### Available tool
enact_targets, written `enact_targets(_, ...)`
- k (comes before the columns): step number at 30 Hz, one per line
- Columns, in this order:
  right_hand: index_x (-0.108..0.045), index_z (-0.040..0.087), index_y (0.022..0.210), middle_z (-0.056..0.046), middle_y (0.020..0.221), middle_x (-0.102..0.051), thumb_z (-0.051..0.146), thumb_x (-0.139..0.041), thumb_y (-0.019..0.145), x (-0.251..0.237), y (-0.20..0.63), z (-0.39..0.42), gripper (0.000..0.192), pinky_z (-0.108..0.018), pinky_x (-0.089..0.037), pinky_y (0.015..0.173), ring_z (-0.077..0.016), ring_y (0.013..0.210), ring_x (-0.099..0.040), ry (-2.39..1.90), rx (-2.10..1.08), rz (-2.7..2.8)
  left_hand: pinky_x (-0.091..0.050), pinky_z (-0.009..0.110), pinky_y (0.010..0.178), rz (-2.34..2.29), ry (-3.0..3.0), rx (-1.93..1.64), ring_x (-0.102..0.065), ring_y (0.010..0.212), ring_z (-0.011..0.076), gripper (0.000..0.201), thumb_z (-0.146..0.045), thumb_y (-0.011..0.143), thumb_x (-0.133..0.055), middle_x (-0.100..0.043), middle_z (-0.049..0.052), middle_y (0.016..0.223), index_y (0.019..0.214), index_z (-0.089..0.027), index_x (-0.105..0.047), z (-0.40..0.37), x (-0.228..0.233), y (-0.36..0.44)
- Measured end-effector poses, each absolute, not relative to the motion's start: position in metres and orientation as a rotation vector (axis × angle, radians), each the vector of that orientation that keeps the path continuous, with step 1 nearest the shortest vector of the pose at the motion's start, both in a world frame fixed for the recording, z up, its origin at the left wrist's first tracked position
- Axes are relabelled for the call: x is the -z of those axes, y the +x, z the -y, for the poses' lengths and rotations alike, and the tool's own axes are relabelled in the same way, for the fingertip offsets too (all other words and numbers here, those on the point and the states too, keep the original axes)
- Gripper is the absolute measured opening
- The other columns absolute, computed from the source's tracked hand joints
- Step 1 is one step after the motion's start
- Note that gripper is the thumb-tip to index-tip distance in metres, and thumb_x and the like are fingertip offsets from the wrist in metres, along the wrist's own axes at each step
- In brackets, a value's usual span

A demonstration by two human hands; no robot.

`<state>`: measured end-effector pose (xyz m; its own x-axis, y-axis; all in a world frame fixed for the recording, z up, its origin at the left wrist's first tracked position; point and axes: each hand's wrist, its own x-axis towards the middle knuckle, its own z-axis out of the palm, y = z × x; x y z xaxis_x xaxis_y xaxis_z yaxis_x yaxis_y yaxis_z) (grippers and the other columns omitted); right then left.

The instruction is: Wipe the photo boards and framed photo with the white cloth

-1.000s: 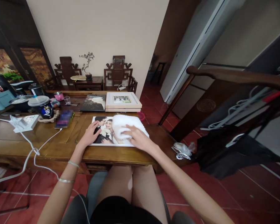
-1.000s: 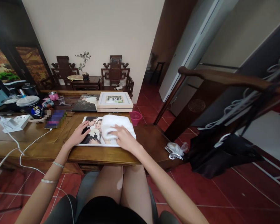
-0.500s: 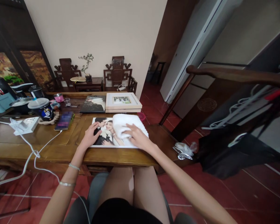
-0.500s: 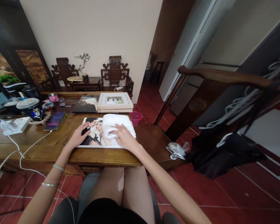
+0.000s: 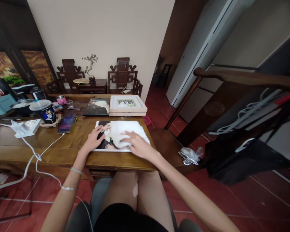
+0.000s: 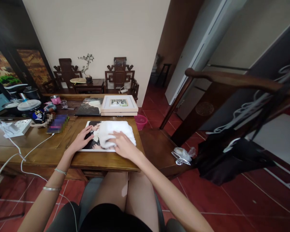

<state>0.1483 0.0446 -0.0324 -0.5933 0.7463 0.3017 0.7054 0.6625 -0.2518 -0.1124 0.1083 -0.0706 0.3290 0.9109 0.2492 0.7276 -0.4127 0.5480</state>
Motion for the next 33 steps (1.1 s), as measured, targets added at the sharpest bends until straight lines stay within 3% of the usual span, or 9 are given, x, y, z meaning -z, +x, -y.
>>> enact_targets(4,-0.066,0.019,0.114,-0.01,0.12,-0.066,-0.002,-0.046,0.071,0.028,0.129,-0.106,0.052,-0.043,-0.041,0.099,-0.0268,0.118,-0.054,-1.219,-0.046,2.473,-0.023,0.055,0.111,-1.469,2.268,-0.707,-0.028,0.141,0.0284,0.053,-0.043,0.092,-0.043,-0.033,0.009,0.152,0.141,-0.025,-0.041,-0.106,0.07,-0.116)
enact_targets(8,-0.064,0.017,0.117,-0.012,0.121,-0.064,0.003,-0.049,0.077,0.023,0.118,-0.124,0.045,-0.042,-0.04,0.098,-0.0272,0.115,-0.054,-1.275,-0.017,2.438,-0.021,0.058,0.11,-1.474,2.274,-0.69,-0.026,0.141,0.028,0.053,-0.044,0.092,-0.041,-0.031,0.009,0.153,0.143,-0.026,-0.038,-0.105,0.07,-0.116)
enact_targets(12,-0.064,0.016,0.117,-0.013,0.128,-0.059,0.007,-0.046,0.082,0.027,0.119,-0.088,0.04,-0.048,-0.034,0.104,-0.0302,0.12,-0.049,-1.249,0.016,2.507,-0.021,0.057,0.111,-1.473,2.272,-0.687,-0.026,0.142,0.0285,0.055,-0.044,0.091,-0.041,-0.031,0.01,0.153,0.143,-0.024,-0.038,-0.105,0.068,-0.114)
enact_targets(16,-0.063,0.016,0.118,-0.013,0.138,-0.051,-0.001,-0.044,0.075,0.029,0.125,-0.021,0.05,-0.056,-0.027,0.109,-0.0333,0.131,-0.039,-1.234,0.007,2.596,-0.019,0.057,0.112,-1.467,2.252,-0.623,-0.023,0.143,0.0293,0.058,-0.045,0.089,-0.045,-0.028,0.009,0.154,0.143,-0.025,-0.037,-0.106,0.065,-0.114)
enact_targets(22,-0.067,0.02,0.109,-0.009,0.138,-0.052,-0.001,-0.046,0.069,0.026,0.126,0.025,0.05,-0.055,-0.027,0.112,-0.0327,0.135,-0.036,-1.124,-0.119,2.66,-0.021,0.061,0.109,-1.506,2.259,-0.613,-0.021,0.143,0.0304,0.055,-0.045,0.094,-0.035,-0.027,0.01,0.155,0.145,-0.023,-0.034,-0.104,0.065,-0.11)
enact_targets(27,-0.064,0.021,0.118,-0.008,0.135,-0.055,-0.003,-0.045,0.07,0.029,0.117,-0.035,0.057,-0.05,-0.031,0.109,-0.0294,0.13,-0.041,-1.149,-0.093,2.571,-0.018,0.058,0.112,-1.465,2.284,-0.628,-0.022,0.143,0.028,0.055,-0.043,0.093,-0.037,-0.028,0.012,0.154,0.144,-0.021,-0.035,-0.105,0.067,-0.112)
enact_targets(33,-0.062,0.019,0.12,-0.012,0.13,-0.058,0.003,-0.047,0.076,0.016,0.096,-0.12,0.049,-0.048,-0.038,0.097,-0.0301,0.119,-0.049,-1.274,-0.054,2.555,-0.018,0.053,0.113,-1.458,2.286,-0.649,-0.024,0.143,0.0244,0.052,-0.039,0.095,-0.032,-0.029,0.011,0.153,0.143,-0.021,-0.035,-0.108,0.071,-0.116)
